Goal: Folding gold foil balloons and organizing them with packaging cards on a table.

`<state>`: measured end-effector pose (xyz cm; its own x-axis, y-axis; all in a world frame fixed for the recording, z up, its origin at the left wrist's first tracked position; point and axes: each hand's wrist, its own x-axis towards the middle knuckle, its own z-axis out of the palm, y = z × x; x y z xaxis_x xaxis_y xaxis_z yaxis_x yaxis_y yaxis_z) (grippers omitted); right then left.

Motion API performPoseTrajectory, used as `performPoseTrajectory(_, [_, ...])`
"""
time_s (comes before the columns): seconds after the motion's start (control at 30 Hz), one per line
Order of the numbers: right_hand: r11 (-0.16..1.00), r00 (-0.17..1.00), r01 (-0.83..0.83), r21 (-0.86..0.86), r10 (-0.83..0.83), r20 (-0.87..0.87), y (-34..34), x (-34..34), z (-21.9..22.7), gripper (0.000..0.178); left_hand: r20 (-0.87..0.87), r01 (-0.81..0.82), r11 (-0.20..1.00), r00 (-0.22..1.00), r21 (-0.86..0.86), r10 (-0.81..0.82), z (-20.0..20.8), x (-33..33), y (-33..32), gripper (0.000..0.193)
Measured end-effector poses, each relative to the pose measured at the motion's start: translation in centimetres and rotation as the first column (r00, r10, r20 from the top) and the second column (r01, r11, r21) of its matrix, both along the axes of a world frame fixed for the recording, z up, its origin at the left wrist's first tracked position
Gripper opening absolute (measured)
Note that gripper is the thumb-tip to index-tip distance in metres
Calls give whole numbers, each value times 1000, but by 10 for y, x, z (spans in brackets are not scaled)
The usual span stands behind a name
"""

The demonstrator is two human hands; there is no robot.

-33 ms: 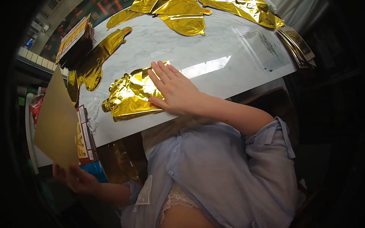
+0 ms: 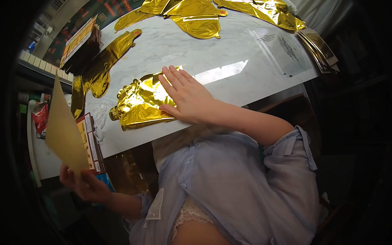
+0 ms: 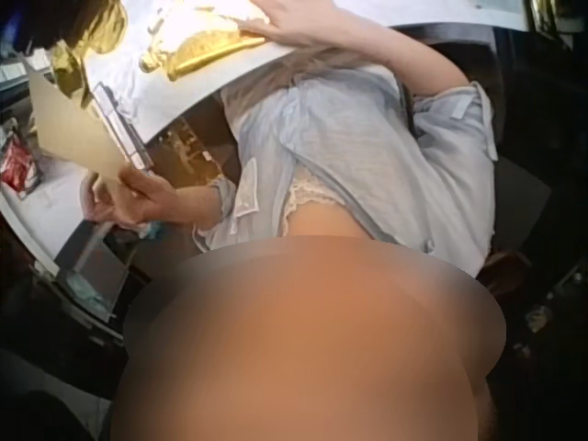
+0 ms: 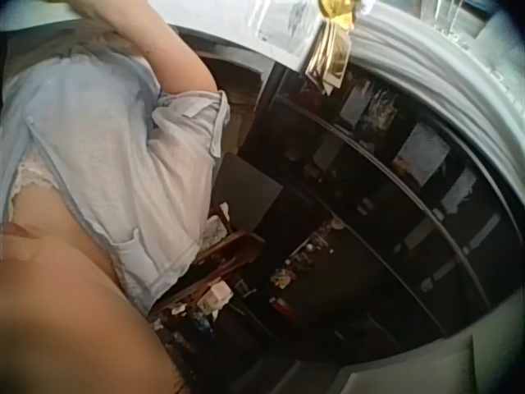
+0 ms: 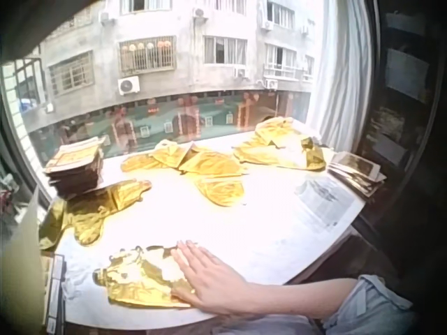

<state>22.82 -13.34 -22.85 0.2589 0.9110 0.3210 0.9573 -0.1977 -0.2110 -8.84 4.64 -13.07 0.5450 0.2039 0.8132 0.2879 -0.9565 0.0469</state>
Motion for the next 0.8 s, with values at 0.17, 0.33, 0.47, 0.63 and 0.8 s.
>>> performPoseTrajectory(0.17, [1000, 993, -15, -21, 13, -114, -4, 4, 3, 77, -200, 280, 874, 903, -396, -380, -50, 109, -42, 65])
performPoseTrajectory(0.33, [977, 957, -171, 127, 195, -213, -12, 7, 13, 56, -476, 184, 864, 771, -468, -422, -74, 122, -47, 65])
performPoseTrajectory(0.47, [990, 937, -141, 21, 140, -320, -10, 8, 14, 61, -506, 156, 868, 758, -471, -411, -79, 122, -47, 75])
performPoseTrajectory(0.63, [936, 774, -4, 353, 226, -592, -12, 20, 15, 67, -537, 145, 884, 747, -444, -392, -78, 122, -47, 74])
performPoseTrajectory(0.8, [874, 102, 344, 344, 329, -939, -12, 16, 46, 48, -560, 142, 891, 732, -431, -388, -76, 122, -46, 75])
